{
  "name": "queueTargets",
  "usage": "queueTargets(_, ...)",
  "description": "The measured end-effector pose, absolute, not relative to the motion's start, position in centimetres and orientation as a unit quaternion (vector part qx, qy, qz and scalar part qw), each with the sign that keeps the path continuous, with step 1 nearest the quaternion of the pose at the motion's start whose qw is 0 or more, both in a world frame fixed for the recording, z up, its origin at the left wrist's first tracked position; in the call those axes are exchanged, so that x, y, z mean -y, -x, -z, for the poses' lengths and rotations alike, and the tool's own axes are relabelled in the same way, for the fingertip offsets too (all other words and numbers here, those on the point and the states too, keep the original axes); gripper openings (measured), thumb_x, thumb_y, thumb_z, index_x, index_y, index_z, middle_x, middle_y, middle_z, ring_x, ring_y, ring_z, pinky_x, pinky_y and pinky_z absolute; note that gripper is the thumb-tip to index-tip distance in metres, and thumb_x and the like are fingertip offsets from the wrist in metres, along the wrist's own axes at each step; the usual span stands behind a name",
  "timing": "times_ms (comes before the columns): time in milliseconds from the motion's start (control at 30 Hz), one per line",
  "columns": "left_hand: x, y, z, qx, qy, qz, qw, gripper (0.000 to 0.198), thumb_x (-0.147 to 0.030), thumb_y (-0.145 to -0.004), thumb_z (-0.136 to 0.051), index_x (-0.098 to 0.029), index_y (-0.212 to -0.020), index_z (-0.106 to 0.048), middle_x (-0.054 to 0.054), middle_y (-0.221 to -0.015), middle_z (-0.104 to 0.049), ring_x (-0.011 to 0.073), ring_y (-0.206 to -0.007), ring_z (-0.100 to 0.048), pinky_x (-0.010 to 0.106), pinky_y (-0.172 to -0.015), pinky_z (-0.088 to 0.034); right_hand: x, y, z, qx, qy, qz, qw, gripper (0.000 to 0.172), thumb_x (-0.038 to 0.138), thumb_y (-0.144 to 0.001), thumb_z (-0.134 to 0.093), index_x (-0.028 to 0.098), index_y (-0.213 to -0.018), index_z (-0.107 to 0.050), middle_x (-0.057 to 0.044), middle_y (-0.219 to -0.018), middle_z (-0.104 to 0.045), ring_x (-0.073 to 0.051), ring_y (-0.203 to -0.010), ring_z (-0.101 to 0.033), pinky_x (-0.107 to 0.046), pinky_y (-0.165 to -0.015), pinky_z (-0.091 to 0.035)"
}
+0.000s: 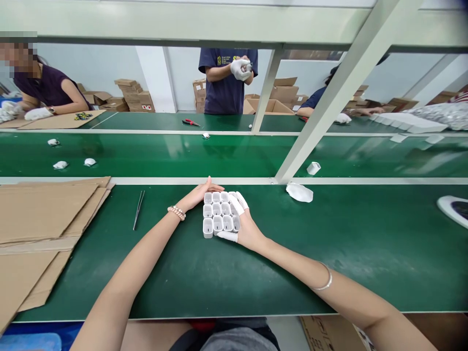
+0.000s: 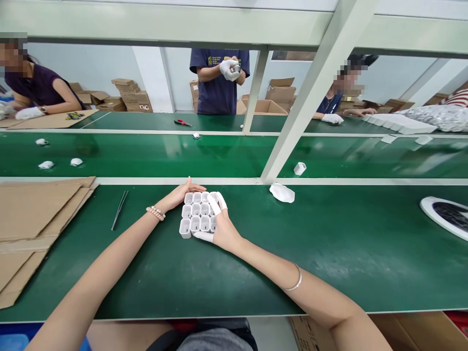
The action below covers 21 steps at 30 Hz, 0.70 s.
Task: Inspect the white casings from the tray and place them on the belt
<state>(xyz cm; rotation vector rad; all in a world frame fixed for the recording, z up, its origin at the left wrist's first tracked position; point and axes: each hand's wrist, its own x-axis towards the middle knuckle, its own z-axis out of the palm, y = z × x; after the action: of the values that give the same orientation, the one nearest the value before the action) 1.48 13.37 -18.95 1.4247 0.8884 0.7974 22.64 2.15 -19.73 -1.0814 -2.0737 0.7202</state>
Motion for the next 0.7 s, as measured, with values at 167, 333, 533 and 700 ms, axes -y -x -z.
queueTargets(167, -13.3, -1.6, 18.9, -0.388, -0.625, -0.341, 0.586, 0.074, -0.074, -0.087, -0.031, -0.016, -0.105, -0.072, 0.011, -0.114, -0.071, 0.0256, -0.111, -0.064, 0.039, -0.101, -0.044, -2.2, -22.6, 19.5, 0.800, 0.410, -0.280, 0.338, 0.120, 0.051, -0.065, -0.082, 0.033, -0.153, -0.004, -0.012, -0.158, -0.002, -0.031, -0.149, 0.003, -0.052, -0.120, -0.019)
queueTargets(333, -13.0, -2.1, 18.4, -0.395, -0.585, -0.401, 0.584, 0.075, -0.075, -0.086, -0.033, -0.011, -0.104, -0.069, 0.016, -0.109, -0.071, 0.0263, -0.107, -0.066, 0.040, -0.101, -0.045, -2.4, -23.1, 19.9, 0.789, 0.398, -0.283, 0.372, 0.113, 0.059, -0.072, -0.073, 0.029, -0.154, -0.002, -0.012, -0.160, 0.000, -0.031, -0.149, 0.006, -0.054, -0.121, -0.014)
queueTargets(533, -8.5, -1.3, 18.8, -0.464, -0.515, -0.517, 0.502, 0.070, -0.067, -0.093, -0.028, -0.013, -0.128, -0.054, 0.017, -0.139, -0.054, 0.0251, -0.132, -0.049, 0.040, -0.114, -0.033, -3.8, -23.5, 21.2, 0.671, 0.439, -0.409, 0.435, 0.080, 0.066, -0.092, -0.034, 0.028, -0.155, -0.002, -0.007, -0.162, -0.008, -0.023, -0.150, -0.010, -0.045, -0.122, -0.013)
queueTargets(700, -3.4, -2.4, 19.6, -0.503, -0.504, -0.490, 0.502, 0.071, -0.067, -0.093, -0.022, -0.026, -0.151, -0.020, 0.005, -0.161, -0.022, 0.0198, -0.147, -0.022, 0.036, -0.122, -0.017, -3.9, -22.1, 21.1, 0.632, 0.454, -0.460, 0.429, 0.078, 0.067, -0.092, -0.032, 0.030, -0.155, -0.004, -0.001, -0.163, -0.010, -0.021, -0.149, -0.011, -0.043, -0.122, -0.012)
